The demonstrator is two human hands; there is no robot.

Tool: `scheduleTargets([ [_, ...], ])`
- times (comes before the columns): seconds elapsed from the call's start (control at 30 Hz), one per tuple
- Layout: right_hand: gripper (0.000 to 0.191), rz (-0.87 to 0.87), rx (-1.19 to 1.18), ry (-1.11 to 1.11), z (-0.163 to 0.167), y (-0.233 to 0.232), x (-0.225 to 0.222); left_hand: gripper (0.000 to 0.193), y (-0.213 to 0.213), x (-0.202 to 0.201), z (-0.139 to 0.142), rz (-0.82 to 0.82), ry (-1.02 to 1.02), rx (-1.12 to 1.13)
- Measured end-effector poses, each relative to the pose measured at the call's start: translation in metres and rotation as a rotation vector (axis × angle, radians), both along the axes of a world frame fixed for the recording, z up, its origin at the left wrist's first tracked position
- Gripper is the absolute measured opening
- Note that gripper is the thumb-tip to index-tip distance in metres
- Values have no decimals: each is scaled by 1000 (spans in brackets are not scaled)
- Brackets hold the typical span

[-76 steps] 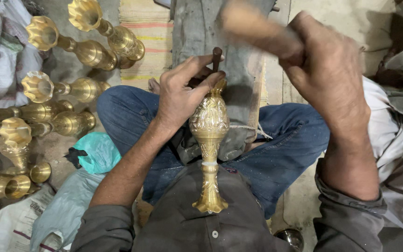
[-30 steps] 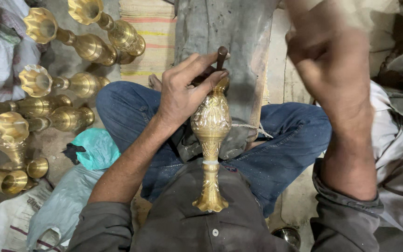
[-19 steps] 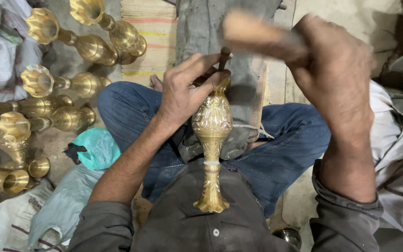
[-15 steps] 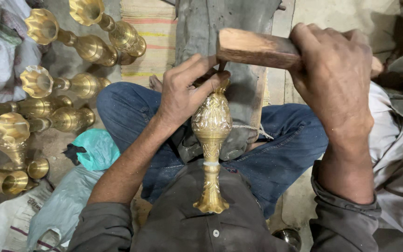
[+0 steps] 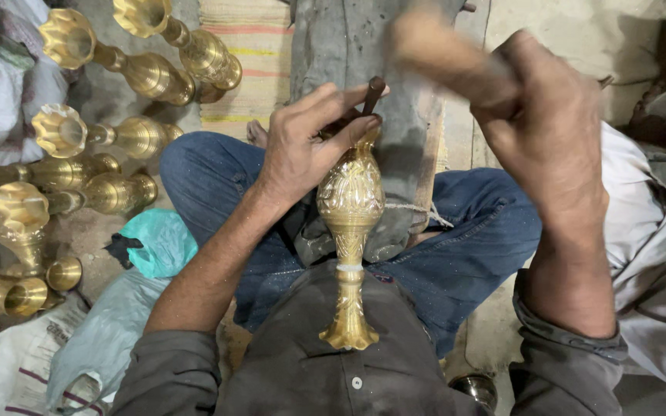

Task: The person sits cross-legged on the floor with a brass vase held against a sandbag on their lap. They hold a chisel against the vase's surface and repeatedly strike it with a wooden mallet, repositioning the chisel to chase engraved patterns around the vase body.

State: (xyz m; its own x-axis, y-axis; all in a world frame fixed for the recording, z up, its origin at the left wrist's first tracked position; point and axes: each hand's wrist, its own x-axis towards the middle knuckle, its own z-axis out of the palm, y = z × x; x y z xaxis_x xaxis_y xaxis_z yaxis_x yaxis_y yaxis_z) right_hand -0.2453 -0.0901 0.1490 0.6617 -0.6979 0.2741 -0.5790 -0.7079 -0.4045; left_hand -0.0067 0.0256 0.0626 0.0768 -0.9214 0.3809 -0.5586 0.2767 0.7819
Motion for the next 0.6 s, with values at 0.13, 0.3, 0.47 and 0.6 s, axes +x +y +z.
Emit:
scheduleTargets([
  [0.13,26,68,-364,156,0,-1,1,37,1,2,-2,-18,-5,-30],
  [0.3,22,17,-194,81,-3,-2,2,39,-3,4,-5,-32,13,-9],
  [0.47,20,0,35,-30,-9,-2,-2,40,-2,5,-5,-23,6,24],
  [0.6,21,24,-20,-33,-12,-4,-6,37,-3,5,-3,-41,6,-1],
])
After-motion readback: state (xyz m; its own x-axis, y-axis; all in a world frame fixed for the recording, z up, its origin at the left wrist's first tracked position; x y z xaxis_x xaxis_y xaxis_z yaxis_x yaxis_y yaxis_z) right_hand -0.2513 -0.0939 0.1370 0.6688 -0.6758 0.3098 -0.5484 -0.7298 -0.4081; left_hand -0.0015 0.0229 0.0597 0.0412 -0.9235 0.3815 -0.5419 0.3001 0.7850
